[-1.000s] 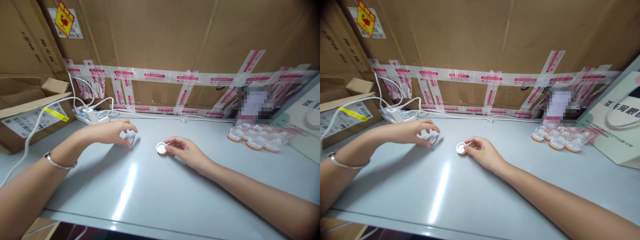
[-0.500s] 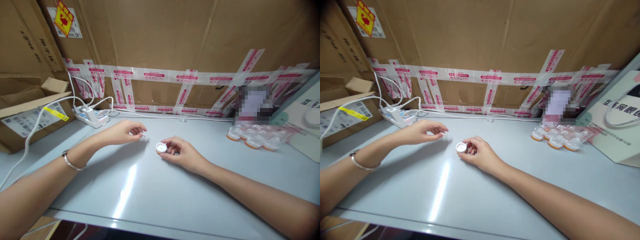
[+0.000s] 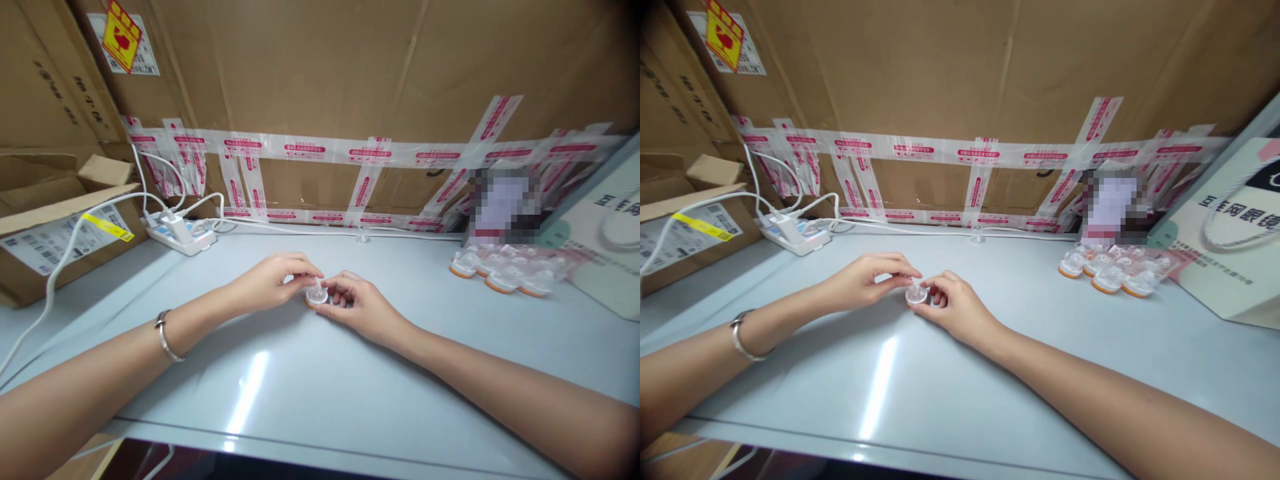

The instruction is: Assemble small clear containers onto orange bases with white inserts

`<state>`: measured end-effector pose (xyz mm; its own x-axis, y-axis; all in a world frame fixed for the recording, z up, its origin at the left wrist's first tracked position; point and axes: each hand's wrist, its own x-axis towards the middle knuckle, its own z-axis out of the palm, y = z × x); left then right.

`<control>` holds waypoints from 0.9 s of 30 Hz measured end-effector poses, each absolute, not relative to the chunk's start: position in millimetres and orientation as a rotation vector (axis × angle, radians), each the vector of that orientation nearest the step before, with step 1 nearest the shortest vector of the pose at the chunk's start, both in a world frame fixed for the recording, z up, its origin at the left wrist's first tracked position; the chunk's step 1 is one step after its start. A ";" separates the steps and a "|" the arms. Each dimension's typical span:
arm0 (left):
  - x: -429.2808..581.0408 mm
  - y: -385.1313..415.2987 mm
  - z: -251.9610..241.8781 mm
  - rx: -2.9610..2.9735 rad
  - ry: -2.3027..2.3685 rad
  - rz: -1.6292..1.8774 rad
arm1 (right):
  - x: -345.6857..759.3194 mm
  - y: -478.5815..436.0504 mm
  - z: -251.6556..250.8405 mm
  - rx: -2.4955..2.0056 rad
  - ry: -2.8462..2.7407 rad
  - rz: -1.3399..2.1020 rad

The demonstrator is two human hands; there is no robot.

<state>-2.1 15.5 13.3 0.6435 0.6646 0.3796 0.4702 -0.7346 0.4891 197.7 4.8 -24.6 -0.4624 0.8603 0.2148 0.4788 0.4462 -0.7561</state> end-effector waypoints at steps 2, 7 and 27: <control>-2.9 15.7 14.5 2.519 0.913 0.834 | 197.3 4.3 -24.6 -1.122 -2.100 0.835; -2.0 14.5 11.0 2.528 0.852 0.771 | 197.5 3.9 -24.9 -1.108 -2.112 0.830; 4.6 9.5 4.5 2.613 0.835 0.701 | 194.1 0.7 -21.9 -1.102 -2.101 0.836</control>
<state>4.6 9.5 4.5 0.7104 0.6069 0.3563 0.4556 -0.7824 0.4245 194.1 0.7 -21.9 -0.4625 0.8573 0.2259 0.4679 0.4525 -0.7592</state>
